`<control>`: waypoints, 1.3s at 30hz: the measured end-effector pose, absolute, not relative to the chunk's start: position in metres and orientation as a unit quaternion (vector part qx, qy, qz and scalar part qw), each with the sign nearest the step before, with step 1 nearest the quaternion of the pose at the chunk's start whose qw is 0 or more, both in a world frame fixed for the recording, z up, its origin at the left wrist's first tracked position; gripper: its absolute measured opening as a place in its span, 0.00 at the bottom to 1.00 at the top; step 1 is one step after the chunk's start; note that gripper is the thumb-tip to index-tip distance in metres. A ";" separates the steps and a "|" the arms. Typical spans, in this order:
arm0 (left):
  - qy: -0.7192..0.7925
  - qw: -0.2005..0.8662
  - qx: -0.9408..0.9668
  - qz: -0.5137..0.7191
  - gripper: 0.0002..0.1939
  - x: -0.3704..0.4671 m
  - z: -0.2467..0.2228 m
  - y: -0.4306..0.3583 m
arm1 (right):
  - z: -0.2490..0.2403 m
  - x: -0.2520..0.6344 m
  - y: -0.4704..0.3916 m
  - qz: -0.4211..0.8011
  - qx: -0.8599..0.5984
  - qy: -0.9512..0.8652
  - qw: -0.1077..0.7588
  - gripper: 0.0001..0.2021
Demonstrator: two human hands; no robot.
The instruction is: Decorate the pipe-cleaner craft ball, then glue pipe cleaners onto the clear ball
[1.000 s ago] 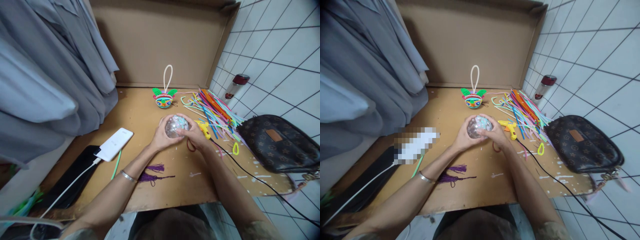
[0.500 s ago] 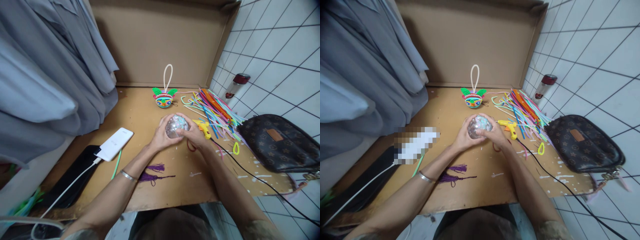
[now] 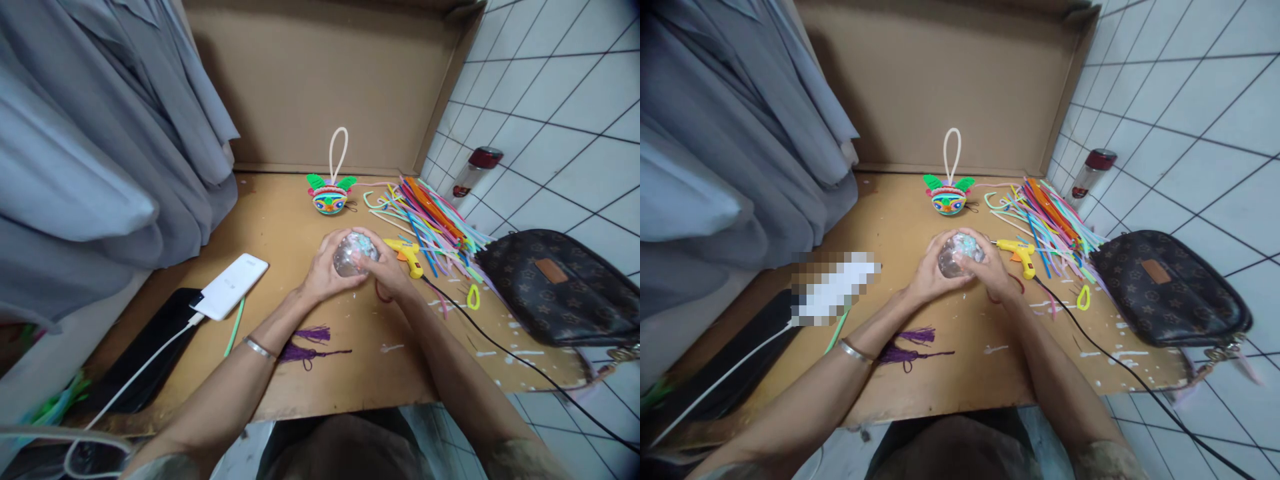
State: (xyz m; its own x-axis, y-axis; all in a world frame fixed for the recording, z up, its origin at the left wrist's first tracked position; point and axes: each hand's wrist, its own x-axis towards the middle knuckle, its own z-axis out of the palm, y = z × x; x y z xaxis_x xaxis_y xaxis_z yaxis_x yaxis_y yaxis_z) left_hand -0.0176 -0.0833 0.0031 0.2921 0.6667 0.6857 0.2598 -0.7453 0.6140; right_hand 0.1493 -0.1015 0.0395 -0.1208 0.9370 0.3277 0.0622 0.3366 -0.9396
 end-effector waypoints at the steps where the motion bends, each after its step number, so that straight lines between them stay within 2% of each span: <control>1: 0.298 0.199 0.781 0.511 0.47 -0.018 0.004 -0.083 | 0.039 0.150 -0.101 0.431 -0.397 -0.611 0.532 0.31; 9: 0.296 0.215 0.784 0.501 0.50 -0.016 0.002 -0.083 | 0.037 0.153 -0.096 0.501 -0.393 -0.555 0.535 0.30; 16: 0.293 0.199 0.785 0.508 0.46 -0.016 0.006 -0.085 | 0.040 0.156 -0.097 0.418 -0.409 -0.637 0.502 0.34; 19: 0.298 0.192 0.792 0.498 0.46 -0.014 0.008 -0.086 | 0.039 0.155 -0.098 0.405 -0.421 -0.629 0.513 0.32; 24: 0.310 0.238 0.780 0.488 0.56 -0.013 0.004 -0.086 | 0.043 0.154 -0.100 0.383 -0.435 -0.638 0.507 0.30; 27: 0.312 0.265 0.764 0.499 0.58 -0.014 0.001 -0.086 | 0.048 0.155 -0.102 0.392 -0.425 -0.649 0.495 0.31; 35: 0.308 0.272 0.732 0.543 0.53 -0.016 -0.001 -0.084 | 0.050 0.161 -0.099 0.357 -0.400 -0.706 0.463 0.33; 39: 0.309 0.302 0.719 0.544 0.53 -0.016 -0.001 -0.083 | 0.050 0.163 -0.099 0.349 -0.407 -0.717 0.444 0.35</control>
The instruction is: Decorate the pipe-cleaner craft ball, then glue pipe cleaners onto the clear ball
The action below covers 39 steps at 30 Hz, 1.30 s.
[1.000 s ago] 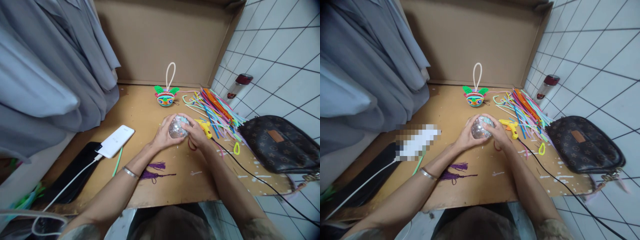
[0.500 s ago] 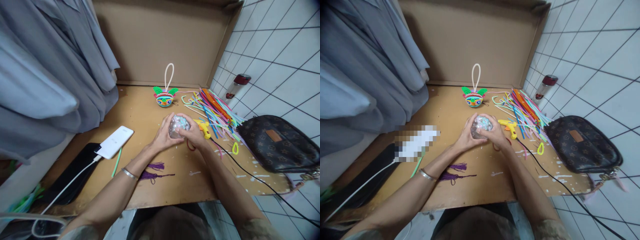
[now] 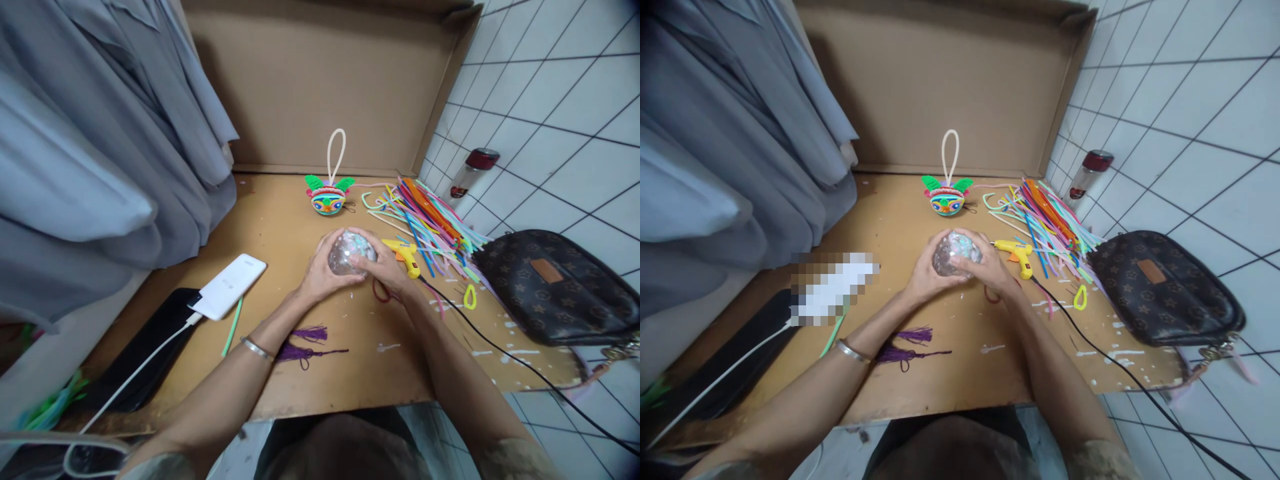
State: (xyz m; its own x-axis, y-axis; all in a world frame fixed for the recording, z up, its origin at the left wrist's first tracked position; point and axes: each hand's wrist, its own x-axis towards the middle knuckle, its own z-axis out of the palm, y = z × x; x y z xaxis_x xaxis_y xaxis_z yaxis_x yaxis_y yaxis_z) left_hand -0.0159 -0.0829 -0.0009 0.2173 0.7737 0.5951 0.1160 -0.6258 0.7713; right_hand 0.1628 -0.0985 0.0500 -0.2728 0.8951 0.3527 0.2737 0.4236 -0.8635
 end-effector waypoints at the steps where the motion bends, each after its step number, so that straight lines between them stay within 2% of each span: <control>1: 0.312 0.324 0.710 0.542 0.54 -0.016 0.000 -0.083 | 0.051 0.163 -0.100 0.350 -0.407 -0.718 0.442 0.36; 7: 0.305 0.520 0.565 0.563 0.50 -0.013 0.006 -0.082 | 0.062 0.160 -0.109 0.357 -0.354 -0.728 0.466 0.37; 11: 0.271 0.673 0.453 0.517 0.45 -0.010 0.011 -0.083 | 0.063 0.157 -0.110 0.352 -0.352 -0.732 0.466 0.44; 14: 0.262 0.715 0.423 0.491 0.45 -0.010 0.014 -0.085 | 0.059 0.153 -0.109 0.321 -0.381 -0.734 0.462 0.47; 18: 0.258 0.732 0.441 0.450 0.44 -0.015 0.016 -0.083 | 0.055 0.148 -0.110 0.297 -0.408 -0.713 0.486 0.43; 22: 0.280 0.711 0.473 0.438 0.45 -0.018 0.013 -0.079 | 0.052 0.147 -0.109 0.329 -0.422 -0.662 0.526 0.40; 25: 0.300 0.658 0.505 0.472 0.45 -0.018 0.009 -0.078 | 0.050 0.148 -0.107 0.365 -0.429 -0.626 0.540 0.42; 31: 0.310 0.504 0.606 0.532 0.55 -0.014 0.005 -0.076 | 0.042 0.146 -0.100 0.422 -0.430 -0.569 0.559 0.47; 35: 0.300 0.523 0.589 0.538 0.50 -0.013 0.003 -0.075 | 0.038 0.147 -0.095 0.456 -0.402 -0.557 0.565 0.40; 39: 0.283 0.563 0.559 0.539 0.49 -0.011 0.002 -0.078 | 0.036 0.146 -0.096 0.401 -0.414 -0.573 0.582 0.36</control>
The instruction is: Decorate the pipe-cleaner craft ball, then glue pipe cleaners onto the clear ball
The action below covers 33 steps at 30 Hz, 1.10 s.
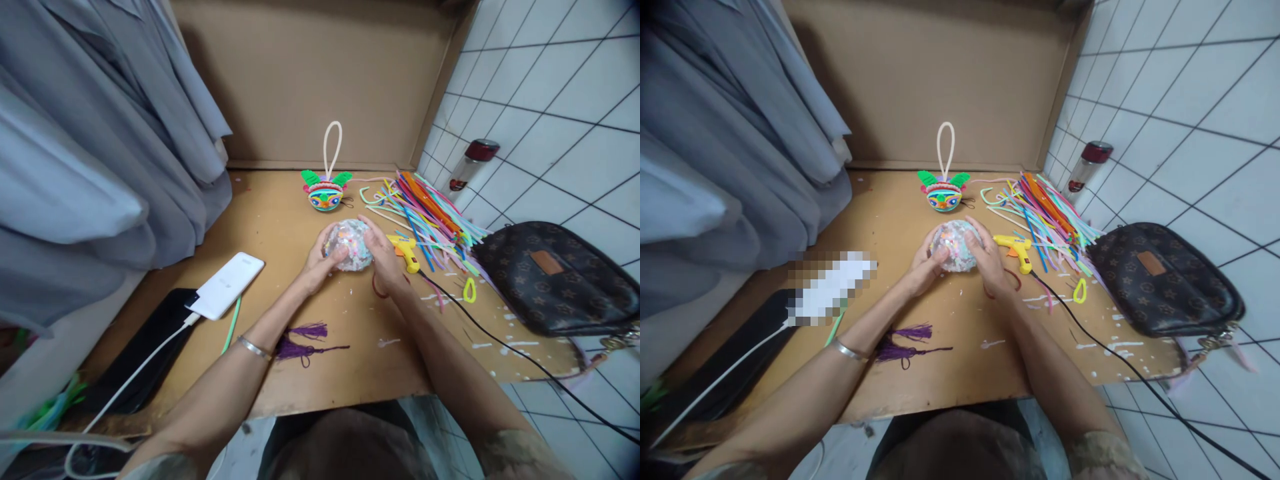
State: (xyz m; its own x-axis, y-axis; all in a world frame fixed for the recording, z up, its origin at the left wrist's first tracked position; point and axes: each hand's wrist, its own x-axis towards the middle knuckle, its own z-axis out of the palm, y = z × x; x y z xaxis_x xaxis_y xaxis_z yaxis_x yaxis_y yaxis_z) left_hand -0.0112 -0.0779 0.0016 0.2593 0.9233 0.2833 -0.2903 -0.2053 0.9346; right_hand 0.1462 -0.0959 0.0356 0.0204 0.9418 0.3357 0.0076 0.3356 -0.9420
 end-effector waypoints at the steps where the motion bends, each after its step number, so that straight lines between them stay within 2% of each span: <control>1: 0.281 0.572 0.553 0.537 0.48 -0.011 0.002 -0.079 | 0.036 0.146 -0.097 0.385 -0.421 -0.578 0.583 0.35; 10: 0.270 0.631 0.519 0.510 0.49 -0.012 0.008 -0.086 | 0.040 0.143 -0.100 0.330 -0.437 -0.601 0.582 0.32; 22: 0.267 0.678 0.471 0.497 0.51 -0.011 0.013 -0.089 | 0.033 0.145 -0.096 0.346 -0.428 -0.600 0.581 0.30; 28: 0.277 0.677 0.473 0.491 0.45 -0.009 0.015 -0.087 | 0.033 0.147 -0.098 0.376 -0.421 -0.605 0.561 0.38; 33: 0.277 0.688 0.463 0.485 0.46 -0.012 0.019 -0.088 | 0.043 0.147 -0.101 0.370 -0.437 -0.606 0.552 0.42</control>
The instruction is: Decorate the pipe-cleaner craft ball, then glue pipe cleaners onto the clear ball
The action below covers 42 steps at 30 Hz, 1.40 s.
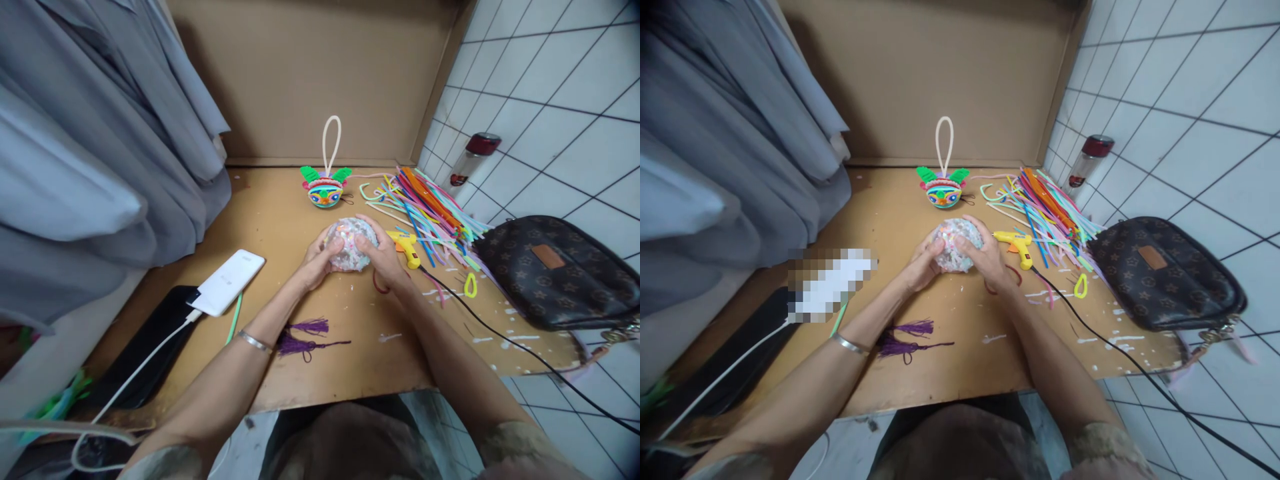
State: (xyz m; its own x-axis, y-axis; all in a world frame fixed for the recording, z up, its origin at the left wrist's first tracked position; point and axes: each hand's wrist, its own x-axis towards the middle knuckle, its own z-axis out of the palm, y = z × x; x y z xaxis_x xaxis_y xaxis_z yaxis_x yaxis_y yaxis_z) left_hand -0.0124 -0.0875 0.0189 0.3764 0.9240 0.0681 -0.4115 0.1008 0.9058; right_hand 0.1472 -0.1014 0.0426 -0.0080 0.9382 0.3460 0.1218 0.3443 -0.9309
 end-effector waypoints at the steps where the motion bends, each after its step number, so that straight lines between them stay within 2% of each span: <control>1: 0.276 0.691 0.460 0.485 0.47 -0.013 0.020 -0.088 | 0.043 0.147 -0.101 0.369 -0.439 -0.604 0.553 0.42; 15: 0.270 0.700 0.456 0.479 0.49 -0.019 0.022 -0.085 | 0.043 0.151 -0.098 0.407 -0.420 -0.597 0.549 0.41; 22: 0.294 0.645 0.474 0.522 0.46 -0.012 0.017 -0.086 | 0.039 0.152 -0.094 0.416 -0.417 -0.583 0.559 0.42; 26: 0.305 0.654 0.474 0.505 0.48 -0.010 0.017 -0.086 | 0.037 0.152 -0.093 0.424 -0.416 -0.576 0.561 0.42; 34: 0.294 0.624 0.473 0.548 0.49 -0.008 0.013 -0.083 | 0.040 0.148 -0.096 0.406 -0.424 -0.554 0.590 0.42; 42: 0.286 0.622 0.490 0.540 0.48 -0.008 0.011 -0.084 | 0.042 0.148 -0.097 0.415 -0.424 -0.560 0.578 0.41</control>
State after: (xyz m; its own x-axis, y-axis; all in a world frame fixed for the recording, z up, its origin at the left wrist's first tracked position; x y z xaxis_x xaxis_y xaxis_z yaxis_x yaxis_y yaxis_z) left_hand -0.0084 -0.0838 0.0108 0.2527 0.9518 0.1735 -0.3913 -0.0635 0.9181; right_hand 0.1476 -0.0970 0.0418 0.0292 0.9550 0.2950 -0.0051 0.2953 -0.9554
